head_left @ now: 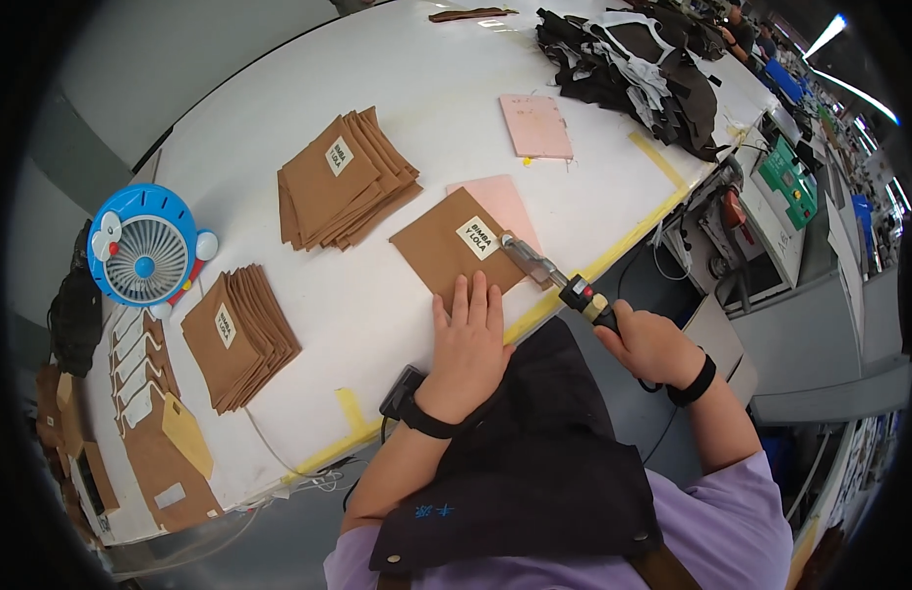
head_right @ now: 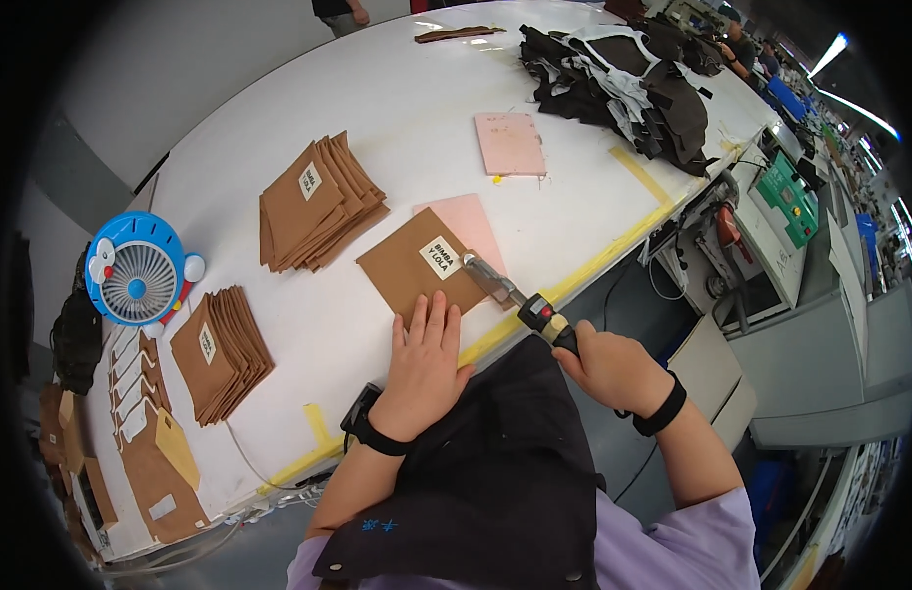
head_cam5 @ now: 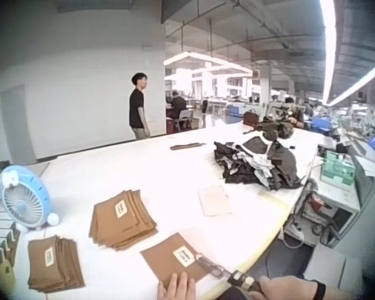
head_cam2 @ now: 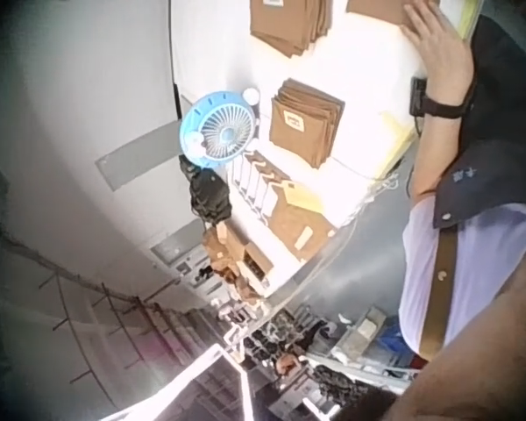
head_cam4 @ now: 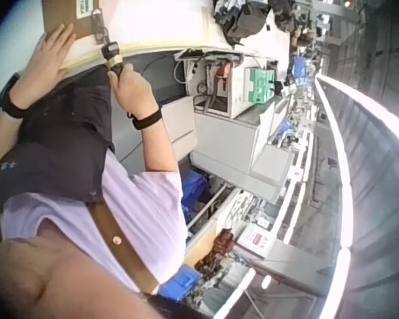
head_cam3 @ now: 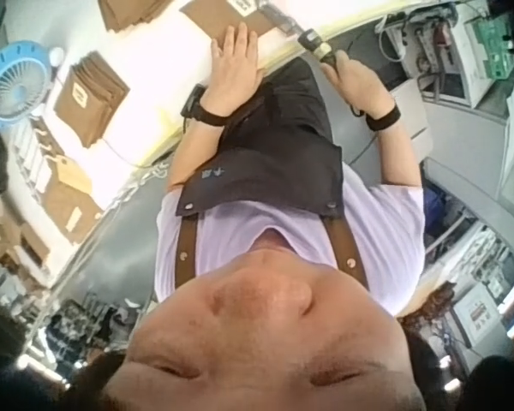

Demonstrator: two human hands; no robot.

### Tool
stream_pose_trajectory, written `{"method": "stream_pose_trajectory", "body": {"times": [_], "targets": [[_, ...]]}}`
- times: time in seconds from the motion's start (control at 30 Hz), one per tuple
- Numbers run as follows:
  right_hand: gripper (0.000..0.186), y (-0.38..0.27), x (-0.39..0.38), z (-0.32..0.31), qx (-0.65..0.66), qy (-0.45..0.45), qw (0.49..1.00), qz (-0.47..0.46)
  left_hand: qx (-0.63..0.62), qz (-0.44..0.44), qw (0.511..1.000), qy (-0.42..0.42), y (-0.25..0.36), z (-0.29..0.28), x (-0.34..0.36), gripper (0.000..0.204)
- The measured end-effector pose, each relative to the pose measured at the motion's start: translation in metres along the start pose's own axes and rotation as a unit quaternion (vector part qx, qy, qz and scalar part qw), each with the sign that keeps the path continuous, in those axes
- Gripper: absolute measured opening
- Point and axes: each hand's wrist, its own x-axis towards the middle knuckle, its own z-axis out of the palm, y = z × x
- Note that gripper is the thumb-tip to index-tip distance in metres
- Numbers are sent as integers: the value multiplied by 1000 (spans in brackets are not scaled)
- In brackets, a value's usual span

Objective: Use a heated edge-ironing tool to finish the edges of small leather pieces.

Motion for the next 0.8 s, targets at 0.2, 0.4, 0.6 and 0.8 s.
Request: {"method": "stream_pose_trajectory", "body": {"times": [0.2, 0.4, 0.6, 0.8], "targets": [[43, 3, 29, -1, 8, 7, 1000, -19, -8, 0, 1000, -4, 3, 1, 2, 79], [45, -24, 98, -11, 37, 5, 999, -23, -16, 7, 1000, 20, 2, -2, 6, 79], [45, -14, 61, 2, 2, 16, 1000, -16, -9, 4, 1000, 7, 0, -1, -4, 80], [45, -13, 62, 1, 0, 15, 1000, -14, -7, 11, 1000, 7, 1, 1, -5, 81]]}}
